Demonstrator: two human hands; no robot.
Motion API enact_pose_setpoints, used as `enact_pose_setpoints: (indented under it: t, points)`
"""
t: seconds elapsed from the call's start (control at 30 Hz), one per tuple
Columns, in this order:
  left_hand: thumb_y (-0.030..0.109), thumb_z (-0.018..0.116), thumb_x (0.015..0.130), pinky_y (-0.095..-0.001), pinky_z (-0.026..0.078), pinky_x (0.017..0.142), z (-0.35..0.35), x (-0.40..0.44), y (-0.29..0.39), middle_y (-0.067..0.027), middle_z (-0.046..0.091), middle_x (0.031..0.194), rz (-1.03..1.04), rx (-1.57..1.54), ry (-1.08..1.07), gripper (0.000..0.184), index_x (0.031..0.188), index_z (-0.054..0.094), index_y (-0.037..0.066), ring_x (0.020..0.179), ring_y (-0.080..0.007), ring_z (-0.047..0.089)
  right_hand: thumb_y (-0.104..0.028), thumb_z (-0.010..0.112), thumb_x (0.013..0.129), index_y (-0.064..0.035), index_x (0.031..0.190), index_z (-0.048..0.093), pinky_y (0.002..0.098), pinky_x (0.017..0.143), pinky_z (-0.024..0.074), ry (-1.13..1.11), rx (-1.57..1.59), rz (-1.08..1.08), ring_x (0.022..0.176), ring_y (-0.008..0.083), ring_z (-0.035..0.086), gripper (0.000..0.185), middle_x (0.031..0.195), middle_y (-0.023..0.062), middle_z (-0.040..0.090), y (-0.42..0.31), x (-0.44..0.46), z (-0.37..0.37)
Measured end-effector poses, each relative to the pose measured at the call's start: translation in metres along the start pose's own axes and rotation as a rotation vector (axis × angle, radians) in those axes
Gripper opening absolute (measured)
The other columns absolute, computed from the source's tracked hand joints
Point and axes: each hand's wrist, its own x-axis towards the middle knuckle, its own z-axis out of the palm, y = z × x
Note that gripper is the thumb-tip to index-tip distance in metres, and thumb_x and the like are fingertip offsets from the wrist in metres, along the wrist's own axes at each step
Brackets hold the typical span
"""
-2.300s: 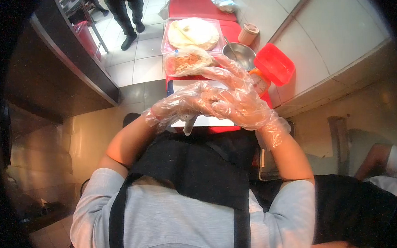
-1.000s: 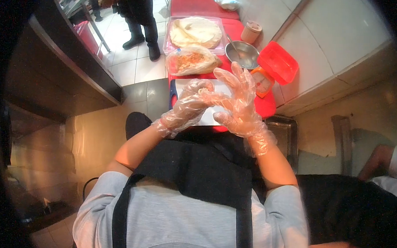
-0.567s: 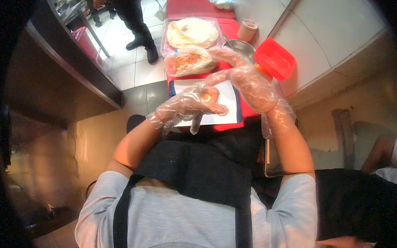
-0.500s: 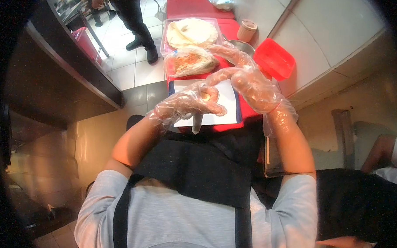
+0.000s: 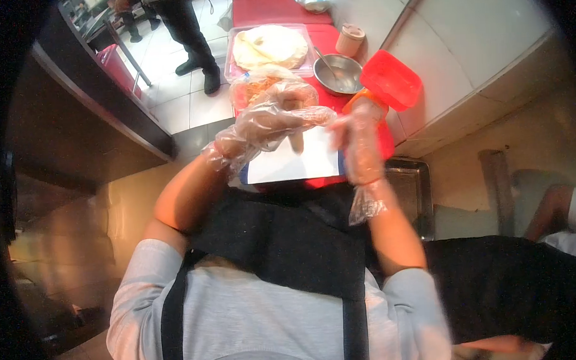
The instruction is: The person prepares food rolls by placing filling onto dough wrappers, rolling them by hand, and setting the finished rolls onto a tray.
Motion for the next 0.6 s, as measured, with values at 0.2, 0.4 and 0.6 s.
enact_pose_setpoints:
  t: [0.2,0.4,0.6]
  points:
    - [0.019,0.083,0.077,-0.0356,0.047,0.077,0.011,-0.009,-0.042,-0.0075,0.063,0.091,0.782,0.439,-0.175,0.023,0.082,0.063,0.007,0.089,-0.0194,0.060,-0.015,0.074,0.085,-0.0123,0.112,0.065,0.0319,0.094,0.0517,-0.080,-0.035,0.106,0.104,0.0234,0.063,0.028,0.117,0.0074,0.062,0.005,0.008,0.068]
    - [0.013,0.086,0.075,-0.0283,0.046,0.074,-0.008,0.002,-0.089,0.0019,0.052,0.080,0.510,-0.088,0.276,0.029,0.090,0.062,0.007,0.078,-0.0102,0.049,-0.015,0.077,0.084,-0.0069,0.095,0.061,0.0254,0.069,0.0513,-0.082,0.067,0.163,0.079,0.0095,0.062,0.021,0.088,0.0014,0.064,0.046,0.048,0.052]
    - [0.010,0.089,0.069,-0.0297,0.051,0.080,-0.004,0.052,-0.154,-0.0033,0.060,0.094,0.307,-0.286,0.135,0.049,0.108,0.060,0.005,0.086,-0.0137,0.060,-0.016,0.075,0.087,-0.0089,0.114,0.063,0.0283,0.083,0.0522,-0.052,0.059,0.157,0.093,0.0115,0.063,0.031,0.099,0.0008,0.064,0.088,0.029,0.061]
